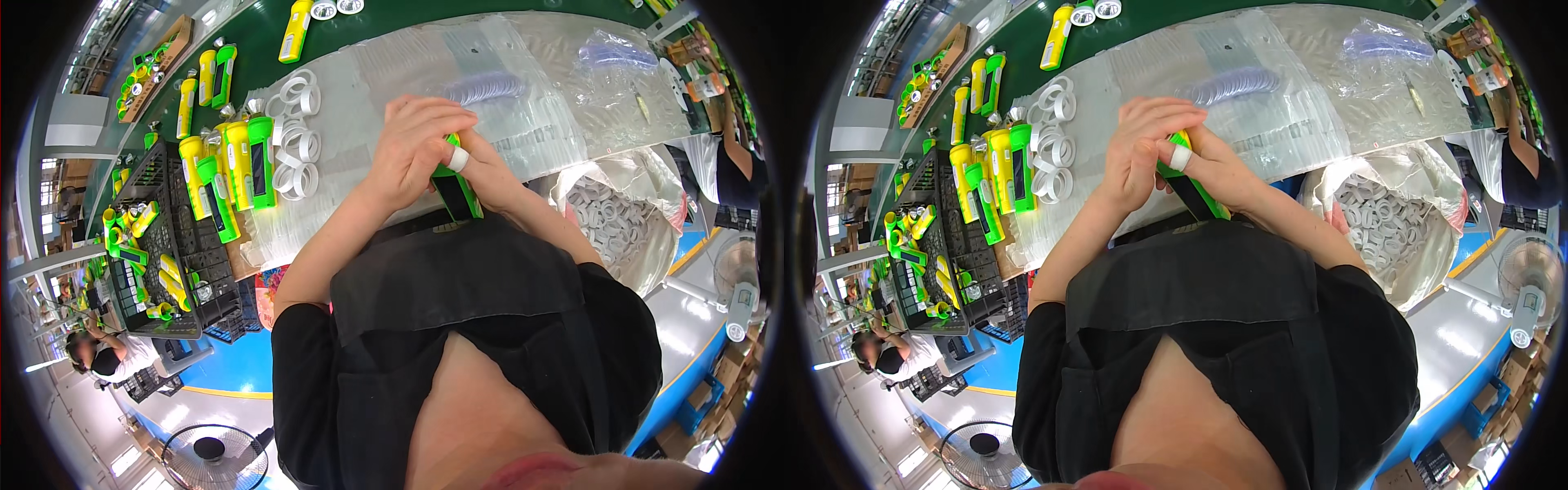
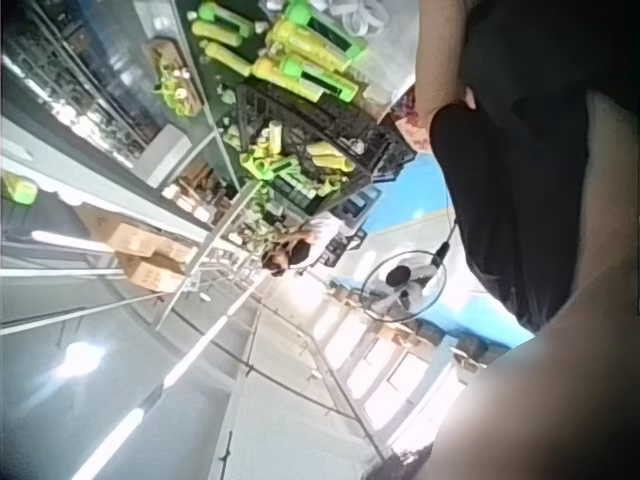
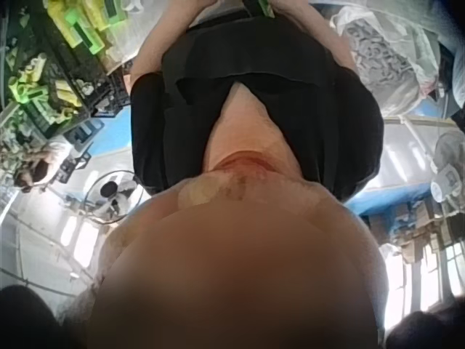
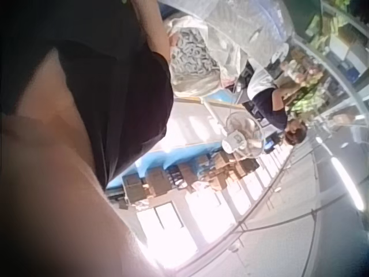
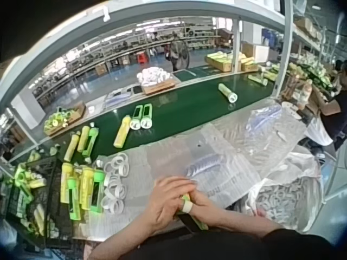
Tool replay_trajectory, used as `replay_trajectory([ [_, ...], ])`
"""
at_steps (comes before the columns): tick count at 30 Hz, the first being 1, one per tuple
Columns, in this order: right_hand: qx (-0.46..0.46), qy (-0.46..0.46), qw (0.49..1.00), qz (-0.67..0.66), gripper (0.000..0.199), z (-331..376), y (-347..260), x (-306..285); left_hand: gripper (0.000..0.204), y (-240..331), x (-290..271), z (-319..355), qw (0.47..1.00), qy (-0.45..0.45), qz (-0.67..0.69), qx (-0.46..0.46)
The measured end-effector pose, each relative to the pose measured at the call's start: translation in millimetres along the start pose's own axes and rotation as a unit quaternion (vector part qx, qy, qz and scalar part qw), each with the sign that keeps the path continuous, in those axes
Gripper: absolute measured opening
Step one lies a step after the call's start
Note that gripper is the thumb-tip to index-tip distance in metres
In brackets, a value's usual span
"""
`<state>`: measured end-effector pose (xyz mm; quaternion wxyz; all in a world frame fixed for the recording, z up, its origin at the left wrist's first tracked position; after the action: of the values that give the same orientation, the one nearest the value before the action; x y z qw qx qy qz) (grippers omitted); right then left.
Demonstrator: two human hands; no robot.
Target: Assembling handheld flashlights by attaching heads and components on an assembly line.
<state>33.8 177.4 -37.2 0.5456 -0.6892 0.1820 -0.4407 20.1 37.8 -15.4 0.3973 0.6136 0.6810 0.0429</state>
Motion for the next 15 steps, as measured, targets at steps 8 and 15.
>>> replay_trajectory([
  [8, 0.011, 0.097, 0.994, -0.047, 0.045, 13.6, -8.1, -28.0, 0.059, -95.3, 23.1, 12.6, 0.967, 0.003, -0.171, -0.187],
  [15, 0.017, 0.114, 0.992, -0.043, 0.048, 15.0, -6.9, -36.5, 0.053, -108.0, 25.1, 16.6, 0.969, -0.042, -0.118, -0.214],
])
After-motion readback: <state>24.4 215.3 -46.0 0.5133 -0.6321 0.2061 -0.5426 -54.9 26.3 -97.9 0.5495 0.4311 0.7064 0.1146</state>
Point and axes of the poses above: each hand's wrist, its own z-axis away from the middle knuckle, its own x-axis out of the palm, y = z × x, the point moved 2 cm from there along -z, towards the middle knuckle
